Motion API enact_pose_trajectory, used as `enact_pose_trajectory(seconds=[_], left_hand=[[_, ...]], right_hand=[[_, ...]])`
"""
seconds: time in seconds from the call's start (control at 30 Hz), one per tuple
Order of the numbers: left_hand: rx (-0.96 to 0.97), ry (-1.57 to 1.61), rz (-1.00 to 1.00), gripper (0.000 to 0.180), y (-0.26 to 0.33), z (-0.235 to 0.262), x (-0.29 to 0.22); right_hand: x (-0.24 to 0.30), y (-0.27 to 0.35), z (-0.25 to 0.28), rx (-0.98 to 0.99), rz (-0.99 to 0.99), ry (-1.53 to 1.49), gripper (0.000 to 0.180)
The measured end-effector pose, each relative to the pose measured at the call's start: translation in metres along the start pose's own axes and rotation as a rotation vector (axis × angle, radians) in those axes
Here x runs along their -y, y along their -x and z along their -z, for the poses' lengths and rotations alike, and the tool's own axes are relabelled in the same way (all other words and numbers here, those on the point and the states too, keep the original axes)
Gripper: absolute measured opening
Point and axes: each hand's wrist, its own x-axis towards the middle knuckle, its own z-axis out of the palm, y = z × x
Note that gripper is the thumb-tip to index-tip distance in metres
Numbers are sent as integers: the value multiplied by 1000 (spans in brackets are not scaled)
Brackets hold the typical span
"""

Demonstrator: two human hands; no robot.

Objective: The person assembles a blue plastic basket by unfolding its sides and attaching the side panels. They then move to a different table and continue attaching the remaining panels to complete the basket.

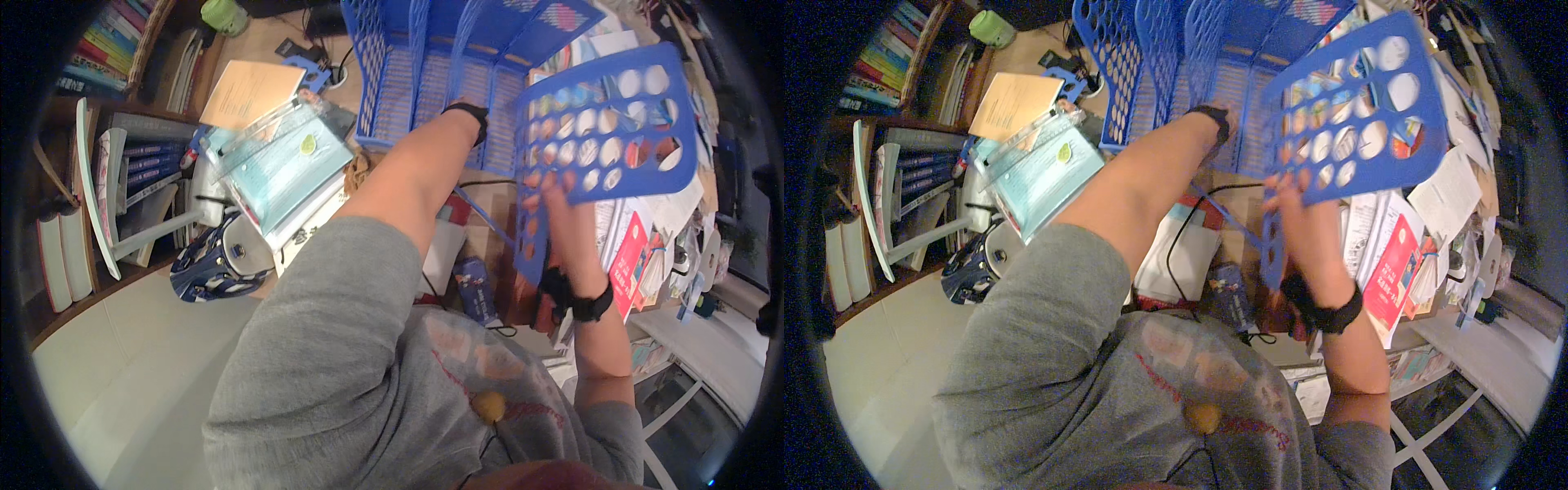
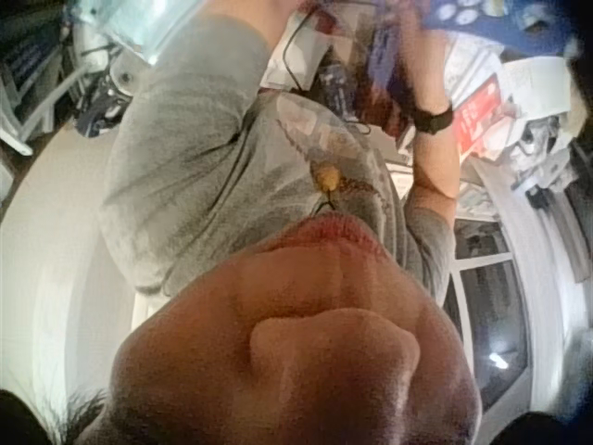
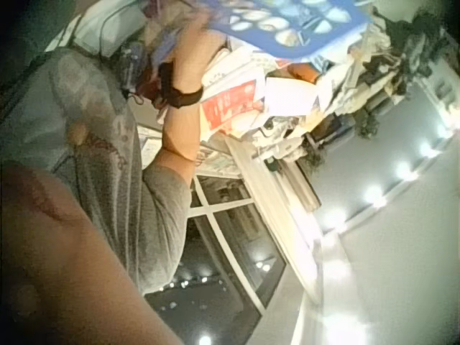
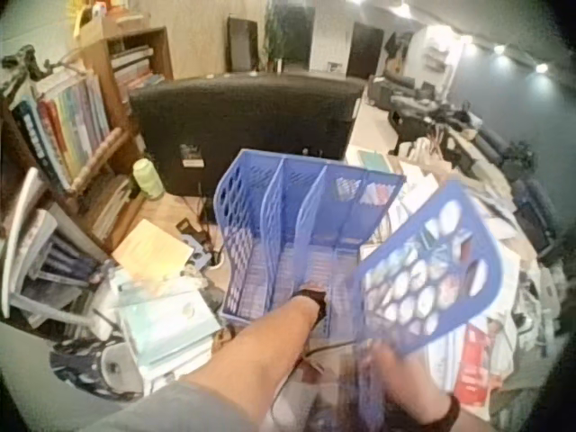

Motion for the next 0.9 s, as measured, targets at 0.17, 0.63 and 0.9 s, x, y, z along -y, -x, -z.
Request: enact_pose_trajectory(seconds=[0.17, 0.63, 0.9], left_hand=[[75, 17, -81, 35, 32, 34, -17], [-1031, 75, -336, 26, 201, 263, -35], [-822, -9, -373, 38, 195, 243, -29]], right_hand=[[58, -38, 50, -146, 431, 44, 41], [74, -109, 51, -9, 419, -68, 39], [83, -97, 60, 5, 363, -138, 39]])
